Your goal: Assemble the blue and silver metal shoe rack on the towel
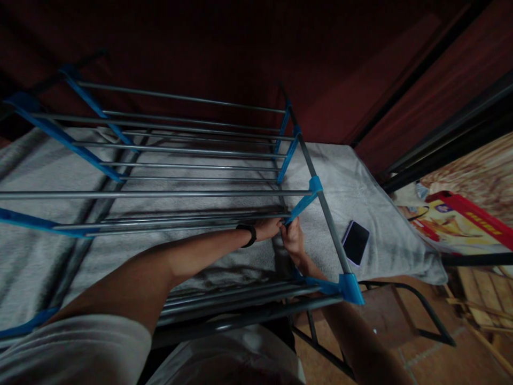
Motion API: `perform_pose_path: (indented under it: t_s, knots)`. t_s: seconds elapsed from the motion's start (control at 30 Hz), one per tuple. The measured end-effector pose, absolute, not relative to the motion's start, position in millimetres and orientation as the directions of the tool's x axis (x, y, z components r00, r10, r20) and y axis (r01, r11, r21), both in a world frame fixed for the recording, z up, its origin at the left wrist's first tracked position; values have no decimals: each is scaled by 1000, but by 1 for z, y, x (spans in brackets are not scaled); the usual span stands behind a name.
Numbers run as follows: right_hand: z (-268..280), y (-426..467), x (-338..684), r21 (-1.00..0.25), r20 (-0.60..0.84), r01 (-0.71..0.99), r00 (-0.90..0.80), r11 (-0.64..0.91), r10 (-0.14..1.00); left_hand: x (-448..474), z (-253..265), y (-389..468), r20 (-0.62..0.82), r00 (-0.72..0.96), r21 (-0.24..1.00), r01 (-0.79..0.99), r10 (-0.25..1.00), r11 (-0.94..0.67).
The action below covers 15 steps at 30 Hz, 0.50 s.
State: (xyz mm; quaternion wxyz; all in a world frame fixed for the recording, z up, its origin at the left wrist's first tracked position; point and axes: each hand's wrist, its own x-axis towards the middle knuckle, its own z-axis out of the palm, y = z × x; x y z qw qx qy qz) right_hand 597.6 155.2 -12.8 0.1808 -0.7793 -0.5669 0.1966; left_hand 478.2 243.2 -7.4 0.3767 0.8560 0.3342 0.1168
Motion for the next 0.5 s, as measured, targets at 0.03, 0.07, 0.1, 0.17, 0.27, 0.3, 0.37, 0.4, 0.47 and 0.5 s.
perform_pose_path:
  t_s: [0.03,0.07,0.1,0.17,0.27,0.3,0.37,0.4,0.47,0.5]
  knots:
    - [-14,156,598,-497,-112,816,277,-295,954,478,-7,243,-50,749,722,484,660,-495]
    - [-15,156,598,-492,-112,819,278,-296,954,478,-7,243,-49,750,721,484,660,-497]
    - [-17,157,599,-490,-102,820,283,-296,954,478,-7,243,-47,751,720,482,658,-499]
    - [-23,157,600,-500,-62,817,298,-288,953,478,-7,243,-45,756,720,478,653,-503]
    - [-33,157,602,-550,32,801,304,-237,952,477,-7,244,-43,765,724,467,643,-508]
    - [-36,156,603,-569,72,795,301,-209,951,477,-7,244,-44,767,725,466,640,-508]
    - [-42,156,603,-601,159,786,298,-147,941,476,-7,244,-52,769,729,466,637,-502]
    - [-44,155,603,-611,203,783,300,-119,932,476,-6,244,-59,769,731,467,636,-497]
    - [-49,155,604,-628,280,775,309,-70,909,475,-5,243,-75,775,742,464,628,-484]
    - [-50,155,604,-634,308,771,312,-50,899,475,-4,242,-83,782,750,457,618,-478]
